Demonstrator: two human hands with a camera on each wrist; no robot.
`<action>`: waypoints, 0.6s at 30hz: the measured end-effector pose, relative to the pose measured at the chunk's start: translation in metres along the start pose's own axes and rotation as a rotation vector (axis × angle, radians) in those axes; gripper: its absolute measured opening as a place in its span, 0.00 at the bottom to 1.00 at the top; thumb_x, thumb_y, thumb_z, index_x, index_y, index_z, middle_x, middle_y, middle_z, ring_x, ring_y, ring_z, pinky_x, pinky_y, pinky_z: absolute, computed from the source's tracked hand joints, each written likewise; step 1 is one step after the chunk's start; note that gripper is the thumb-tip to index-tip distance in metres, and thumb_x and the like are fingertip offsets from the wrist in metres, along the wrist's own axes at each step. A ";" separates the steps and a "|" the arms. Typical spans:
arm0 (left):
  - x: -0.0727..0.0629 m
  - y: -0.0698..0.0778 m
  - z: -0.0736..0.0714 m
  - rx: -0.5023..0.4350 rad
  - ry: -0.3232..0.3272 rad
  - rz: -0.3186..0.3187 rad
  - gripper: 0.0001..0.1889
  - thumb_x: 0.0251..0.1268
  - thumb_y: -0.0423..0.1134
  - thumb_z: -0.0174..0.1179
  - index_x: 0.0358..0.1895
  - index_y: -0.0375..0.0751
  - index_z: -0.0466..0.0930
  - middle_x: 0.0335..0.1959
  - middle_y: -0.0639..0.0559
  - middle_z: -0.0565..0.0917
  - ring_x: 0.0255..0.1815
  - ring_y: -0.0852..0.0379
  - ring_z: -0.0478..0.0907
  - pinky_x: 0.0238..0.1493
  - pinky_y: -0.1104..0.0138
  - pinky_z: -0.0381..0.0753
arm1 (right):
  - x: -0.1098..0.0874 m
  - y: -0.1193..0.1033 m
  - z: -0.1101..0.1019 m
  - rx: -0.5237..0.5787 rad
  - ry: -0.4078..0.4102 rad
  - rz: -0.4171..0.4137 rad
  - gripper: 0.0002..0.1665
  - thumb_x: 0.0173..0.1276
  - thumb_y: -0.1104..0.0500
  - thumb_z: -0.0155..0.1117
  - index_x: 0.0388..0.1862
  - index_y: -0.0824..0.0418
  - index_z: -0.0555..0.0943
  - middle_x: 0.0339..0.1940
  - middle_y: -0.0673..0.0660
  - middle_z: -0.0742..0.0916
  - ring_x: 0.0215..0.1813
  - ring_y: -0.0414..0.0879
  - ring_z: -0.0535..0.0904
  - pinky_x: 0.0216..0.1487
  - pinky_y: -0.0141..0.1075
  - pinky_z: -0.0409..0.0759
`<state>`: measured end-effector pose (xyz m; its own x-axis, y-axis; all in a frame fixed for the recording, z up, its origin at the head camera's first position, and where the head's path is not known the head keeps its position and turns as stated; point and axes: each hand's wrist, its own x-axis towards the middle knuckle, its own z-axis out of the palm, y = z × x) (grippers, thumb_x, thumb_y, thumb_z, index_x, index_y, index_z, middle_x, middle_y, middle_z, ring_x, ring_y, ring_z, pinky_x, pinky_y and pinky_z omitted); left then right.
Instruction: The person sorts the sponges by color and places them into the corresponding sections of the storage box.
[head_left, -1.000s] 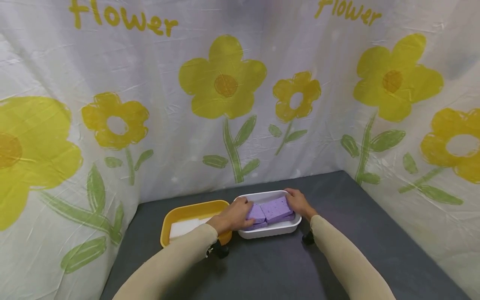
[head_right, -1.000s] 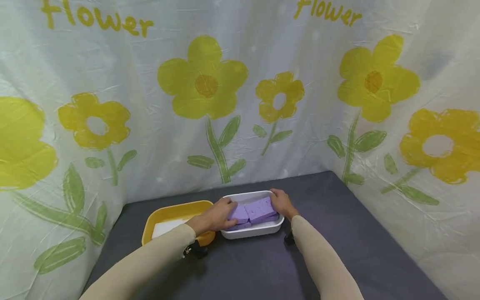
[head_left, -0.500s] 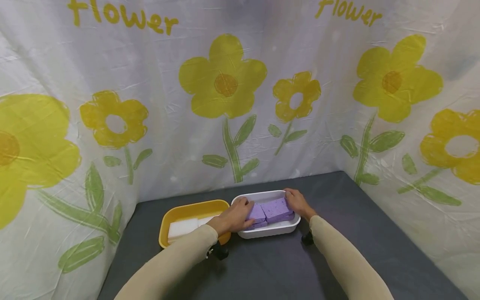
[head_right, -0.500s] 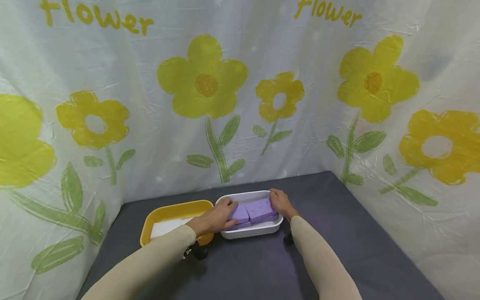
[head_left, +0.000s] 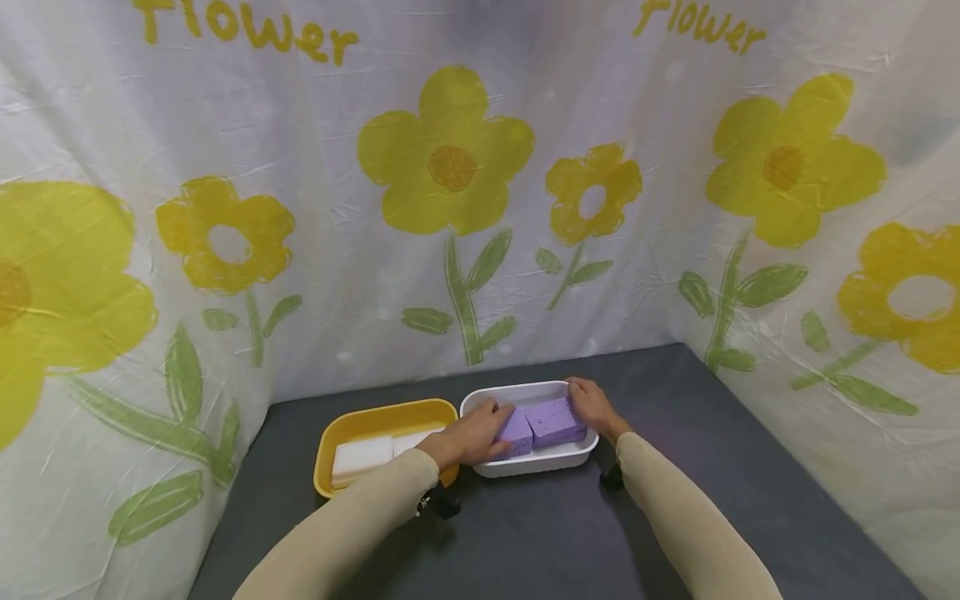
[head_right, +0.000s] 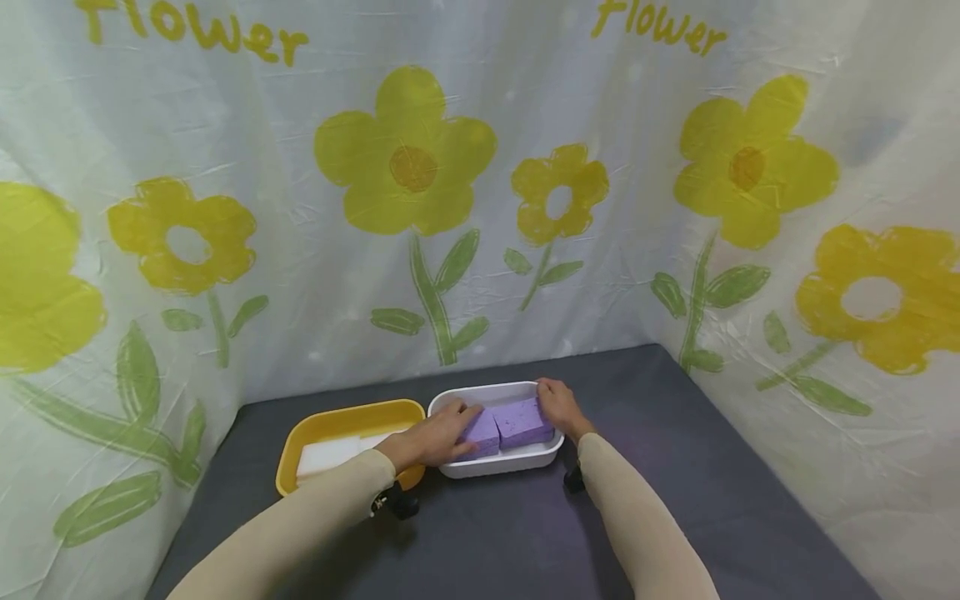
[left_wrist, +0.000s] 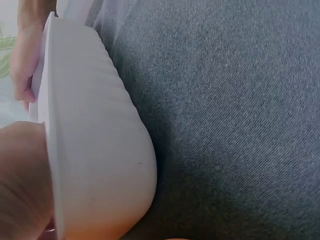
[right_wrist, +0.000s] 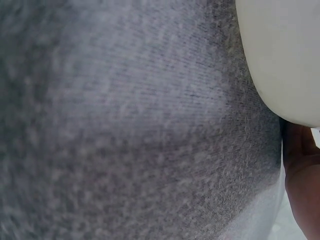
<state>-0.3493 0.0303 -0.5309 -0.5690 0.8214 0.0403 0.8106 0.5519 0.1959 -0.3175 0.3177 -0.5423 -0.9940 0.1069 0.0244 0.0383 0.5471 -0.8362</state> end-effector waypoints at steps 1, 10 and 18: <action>-0.001 0.000 0.001 -0.006 0.001 -0.013 0.36 0.77 0.54 0.69 0.78 0.41 0.69 0.58 0.39 0.78 0.55 0.47 0.79 0.64 0.53 0.83 | -0.001 0.000 0.000 -0.001 0.000 0.000 0.29 0.84 0.58 0.39 0.68 0.72 0.81 0.65 0.71 0.86 0.65 0.61 0.80 0.72 0.60 0.74; -0.020 0.011 -0.017 0.044 0.079 -0.040 0.34 0.80 0.57 0.64 0.78 0.41 0.73 0.70 0.40 0.79 0.72 0.44 0.76 0.79 0.52 0.73 | -0.001 -0.003 -0.005 -0.012 0.000 -0.004 0.25 0.84 0.59 0.43 0.61 0.72 0.84 0.57 0.67 0.87 0.59 0.58 0.79 0.64 0.51 0.74; -0.044 0.004 -0.031 0.022 0.213 -0.106 0.28 0.83 0.53 0.58 0.75 0.40 0.78 0.71 0.41 0.81 0.75 0.40 0.74 0.82 0.48 0.69 | -0.004 -0.010 -0.014 -0.125 -0.017 -0.020 0.31 0.89 0.52 0.41 0.72 0.71 0.80 0.72 0.72 0.83 0.77 0.69 0.76 0.78 0.63 0.71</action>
<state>-0.3248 -0.0081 -0.5018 -0.6652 0.7113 0.2271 0.7466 0.6380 0.1887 -0.3126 0.3233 -0.5264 -0.9962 0.0819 0.0300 0.0303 0.6480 -0.7611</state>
